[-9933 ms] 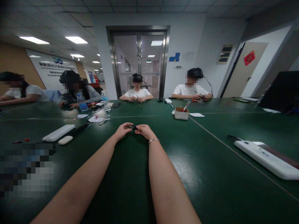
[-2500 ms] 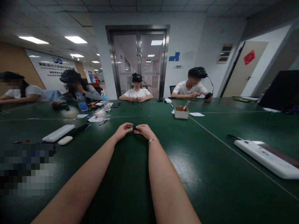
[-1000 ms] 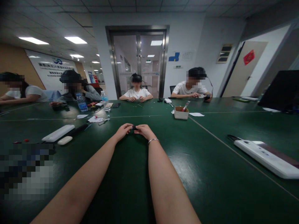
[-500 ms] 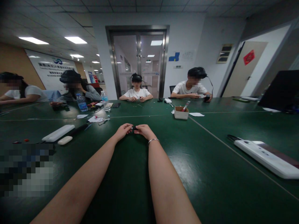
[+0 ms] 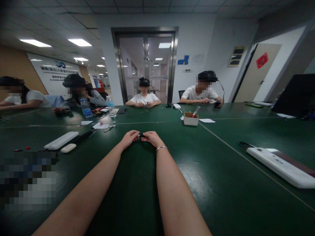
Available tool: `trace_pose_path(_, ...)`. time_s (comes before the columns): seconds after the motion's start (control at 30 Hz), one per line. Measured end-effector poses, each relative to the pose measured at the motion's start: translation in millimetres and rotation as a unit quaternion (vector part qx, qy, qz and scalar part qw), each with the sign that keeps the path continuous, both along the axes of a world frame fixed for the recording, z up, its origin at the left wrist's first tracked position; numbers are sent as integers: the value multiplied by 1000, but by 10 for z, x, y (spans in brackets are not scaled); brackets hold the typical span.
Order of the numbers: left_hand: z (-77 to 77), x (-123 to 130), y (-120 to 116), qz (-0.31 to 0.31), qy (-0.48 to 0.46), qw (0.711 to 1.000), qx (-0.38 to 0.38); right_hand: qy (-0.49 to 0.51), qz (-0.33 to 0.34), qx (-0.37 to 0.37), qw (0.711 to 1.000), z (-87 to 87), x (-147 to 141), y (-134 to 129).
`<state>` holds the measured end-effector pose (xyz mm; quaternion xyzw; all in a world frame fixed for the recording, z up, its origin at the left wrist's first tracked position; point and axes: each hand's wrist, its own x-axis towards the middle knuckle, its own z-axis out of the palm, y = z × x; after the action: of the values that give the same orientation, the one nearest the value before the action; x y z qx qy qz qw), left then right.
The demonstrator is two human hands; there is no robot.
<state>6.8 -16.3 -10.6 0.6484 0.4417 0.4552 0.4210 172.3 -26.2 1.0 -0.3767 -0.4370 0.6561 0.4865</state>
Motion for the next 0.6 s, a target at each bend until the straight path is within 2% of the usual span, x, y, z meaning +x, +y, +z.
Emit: trace_pose_path(0.6,-33,-22,30,-21,31,999,5,-4,5,3,1000,-1,5,-1)
